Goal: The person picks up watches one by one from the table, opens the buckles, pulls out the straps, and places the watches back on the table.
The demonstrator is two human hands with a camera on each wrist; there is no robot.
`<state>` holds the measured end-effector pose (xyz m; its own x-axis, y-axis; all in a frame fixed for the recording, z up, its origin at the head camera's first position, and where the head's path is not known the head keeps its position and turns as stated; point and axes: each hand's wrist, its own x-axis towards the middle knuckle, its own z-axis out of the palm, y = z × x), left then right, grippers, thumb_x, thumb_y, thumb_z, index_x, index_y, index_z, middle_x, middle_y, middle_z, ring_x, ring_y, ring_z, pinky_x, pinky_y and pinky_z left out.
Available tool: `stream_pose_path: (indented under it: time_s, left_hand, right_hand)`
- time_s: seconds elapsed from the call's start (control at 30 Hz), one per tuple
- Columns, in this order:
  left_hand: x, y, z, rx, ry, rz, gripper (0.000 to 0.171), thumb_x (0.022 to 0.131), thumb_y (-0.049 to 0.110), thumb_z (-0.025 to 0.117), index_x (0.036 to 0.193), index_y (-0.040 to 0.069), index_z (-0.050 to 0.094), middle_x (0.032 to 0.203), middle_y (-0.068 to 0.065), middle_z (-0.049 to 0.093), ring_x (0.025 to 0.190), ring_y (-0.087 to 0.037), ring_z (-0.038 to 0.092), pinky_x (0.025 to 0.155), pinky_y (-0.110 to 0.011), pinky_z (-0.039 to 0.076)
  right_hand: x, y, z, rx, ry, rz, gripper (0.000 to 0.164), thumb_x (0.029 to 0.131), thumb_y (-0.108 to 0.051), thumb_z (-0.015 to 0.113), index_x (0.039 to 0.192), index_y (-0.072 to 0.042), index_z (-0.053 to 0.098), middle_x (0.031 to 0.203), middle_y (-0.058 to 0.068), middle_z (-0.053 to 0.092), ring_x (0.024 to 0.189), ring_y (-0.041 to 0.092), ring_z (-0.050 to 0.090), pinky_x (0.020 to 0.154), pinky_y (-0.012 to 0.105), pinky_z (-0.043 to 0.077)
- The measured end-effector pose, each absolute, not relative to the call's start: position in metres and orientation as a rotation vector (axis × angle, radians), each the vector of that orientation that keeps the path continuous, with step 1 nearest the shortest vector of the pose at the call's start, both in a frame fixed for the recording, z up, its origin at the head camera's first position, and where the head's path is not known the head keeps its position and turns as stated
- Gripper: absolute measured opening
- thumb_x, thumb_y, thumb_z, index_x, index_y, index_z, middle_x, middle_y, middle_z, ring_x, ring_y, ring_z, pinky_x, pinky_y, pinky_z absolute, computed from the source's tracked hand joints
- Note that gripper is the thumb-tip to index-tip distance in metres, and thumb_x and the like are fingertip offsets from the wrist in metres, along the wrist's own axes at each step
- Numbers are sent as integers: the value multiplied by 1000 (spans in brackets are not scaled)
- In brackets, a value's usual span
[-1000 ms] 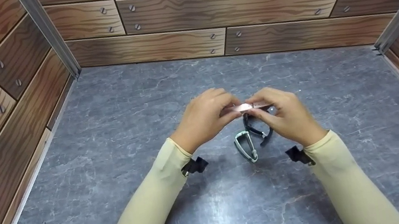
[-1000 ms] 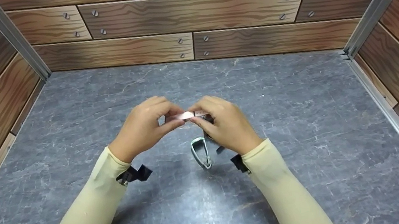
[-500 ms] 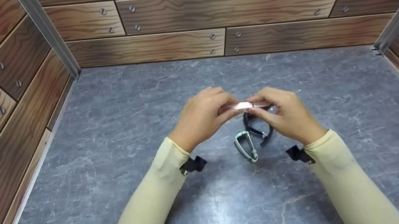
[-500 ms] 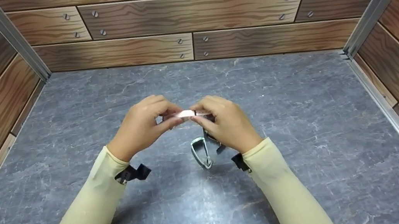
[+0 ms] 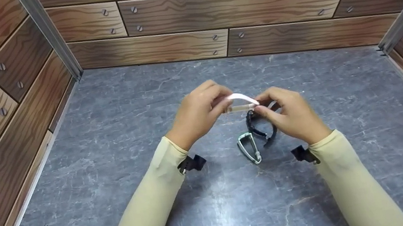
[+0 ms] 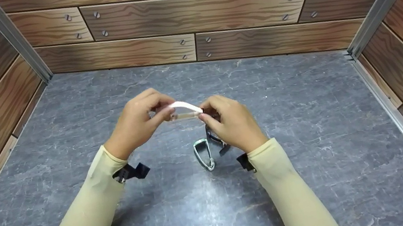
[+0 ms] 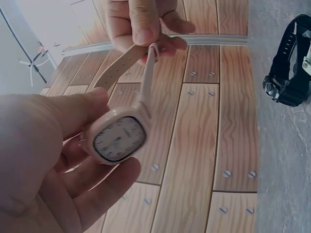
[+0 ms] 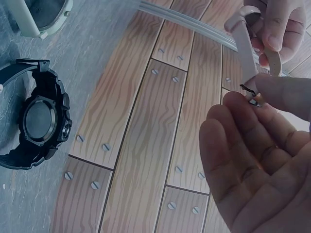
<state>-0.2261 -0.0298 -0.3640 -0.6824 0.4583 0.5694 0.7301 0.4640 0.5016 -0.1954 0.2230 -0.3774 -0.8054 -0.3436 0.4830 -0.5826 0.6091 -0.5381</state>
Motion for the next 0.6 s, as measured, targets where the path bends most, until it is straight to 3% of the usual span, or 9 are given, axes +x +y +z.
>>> stream_pose_path:
  time_s: [0.2,0.37,0.53,0.6]
  left_hand:
    - [-229,-35,-361,-931,-2254,-1343,16,101,17,68,111,7,75,94,-2,64,73,-5,63,63,-20,56]
    - [-232,-40,-361,-874,-2334,-1258,17,102,24,67,110,13,78,92,3,65,74,-6,56,66,-24,51]
    - [-239,-42,-371,-972,-2547,-1132,23,105,29,61,111,15,78,92,4,65,78,-13,54,71,-30,47]
    - [-243,-44,-379,-1068,-2628,-1066,23,106,27,60,114,15,77,96,2,67,88,-16,61,78,-31,51]
  right_hand:
    - [-194,223,-378,751,-2588,1014,16,94,-13,78,107,-6,73,97,-1,73,83,11,68,73,32,60]
    - [-191,226,-376,741,-2587,1011,15,96,-13,75,107,-5,73,100,2,74,85,16,69,75,43,61]
    - [-190,227,-371,714,-2550,1004,11,97,-10,73,106,-4,73,98,2,74,82,15,69,74,30,59]
    - [-190,227,-369,710,-2546,1006,10,97,-10,72,105,-5,73,97,2,73,82,14,69,74,27,58]
